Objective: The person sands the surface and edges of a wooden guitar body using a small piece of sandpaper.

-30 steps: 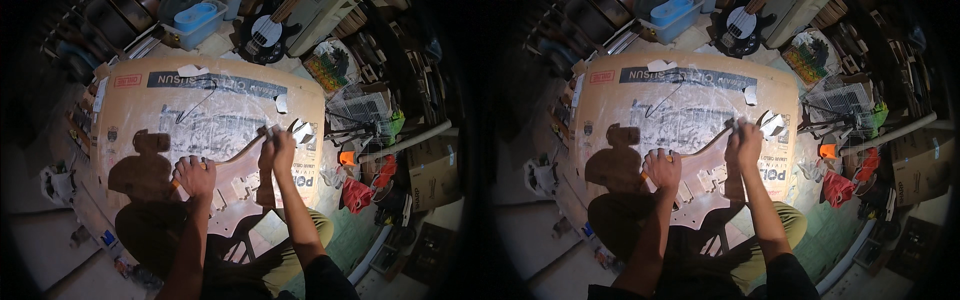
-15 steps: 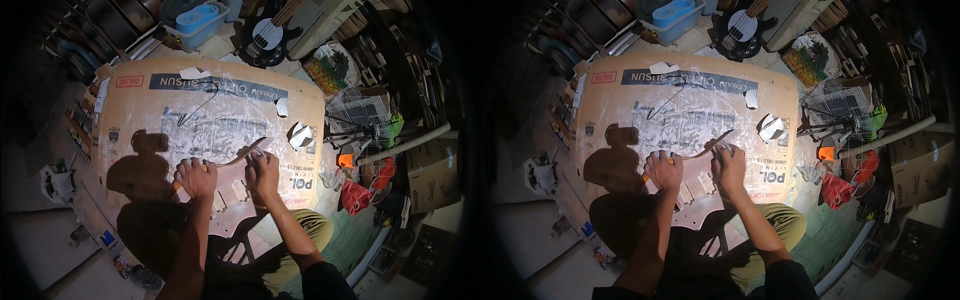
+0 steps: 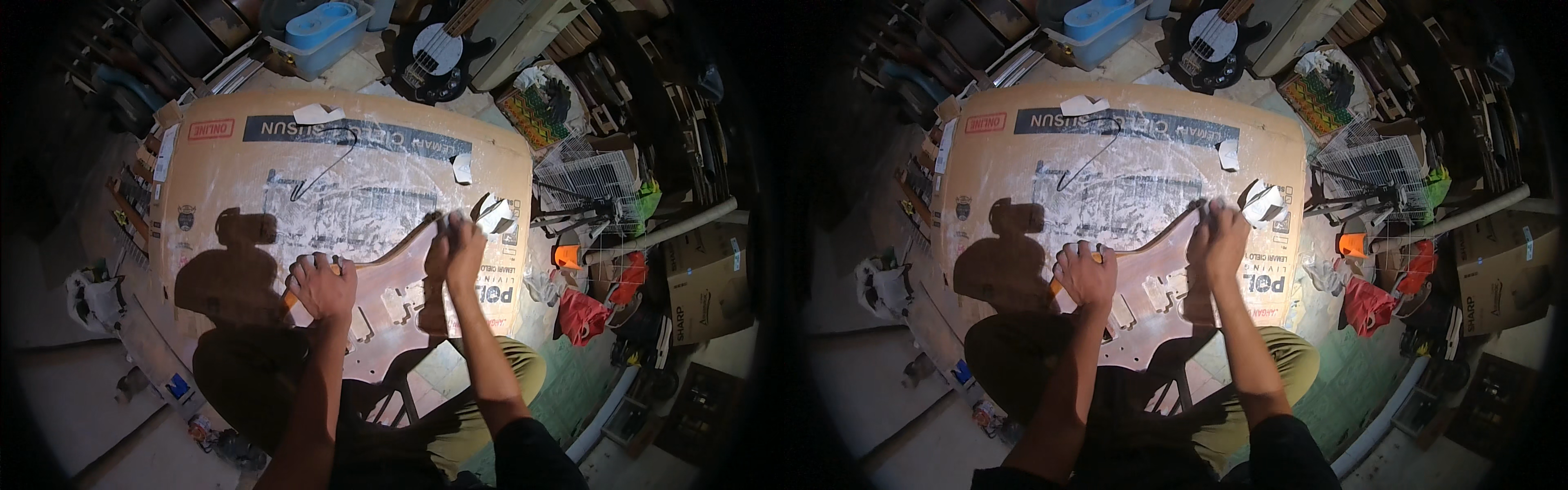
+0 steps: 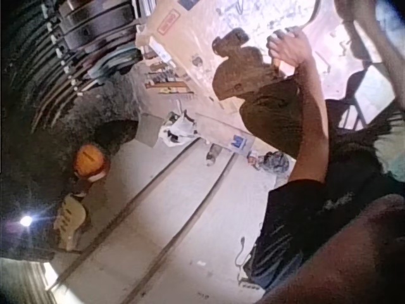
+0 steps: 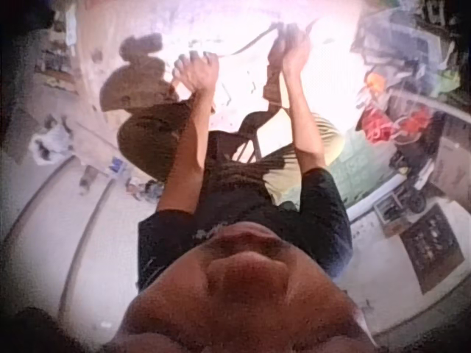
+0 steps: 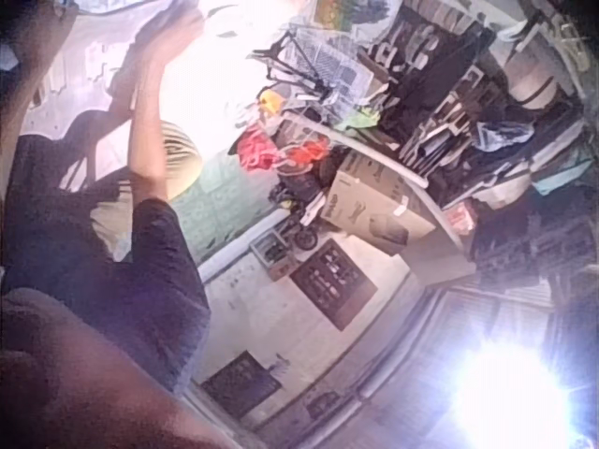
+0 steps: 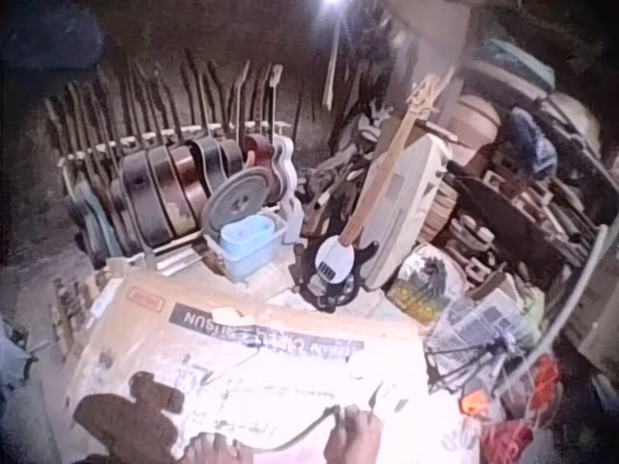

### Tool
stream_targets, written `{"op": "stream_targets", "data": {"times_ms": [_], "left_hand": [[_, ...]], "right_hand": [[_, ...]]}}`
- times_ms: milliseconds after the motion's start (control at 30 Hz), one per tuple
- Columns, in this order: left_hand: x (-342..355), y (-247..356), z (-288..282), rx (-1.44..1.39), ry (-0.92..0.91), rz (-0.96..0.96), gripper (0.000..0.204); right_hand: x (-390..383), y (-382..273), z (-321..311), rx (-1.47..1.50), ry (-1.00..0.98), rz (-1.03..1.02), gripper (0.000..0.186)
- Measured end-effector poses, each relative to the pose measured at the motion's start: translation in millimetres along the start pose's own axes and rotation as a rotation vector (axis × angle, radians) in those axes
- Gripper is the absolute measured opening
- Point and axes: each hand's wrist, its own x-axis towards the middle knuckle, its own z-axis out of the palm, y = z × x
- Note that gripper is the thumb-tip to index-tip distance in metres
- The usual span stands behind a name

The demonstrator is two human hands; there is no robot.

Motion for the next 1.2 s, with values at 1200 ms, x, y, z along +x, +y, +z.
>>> {"op": "stream_targets", "data": {"times_ms": [1200], "left_hand": [[-2.9, -2.1, 0.2, -0.007, 0.046, 0.009, 0.035]], "right_hand": [[13.7, 20.9, -6.6, 0.050, -0.033, -0.046, 0.031]]}}
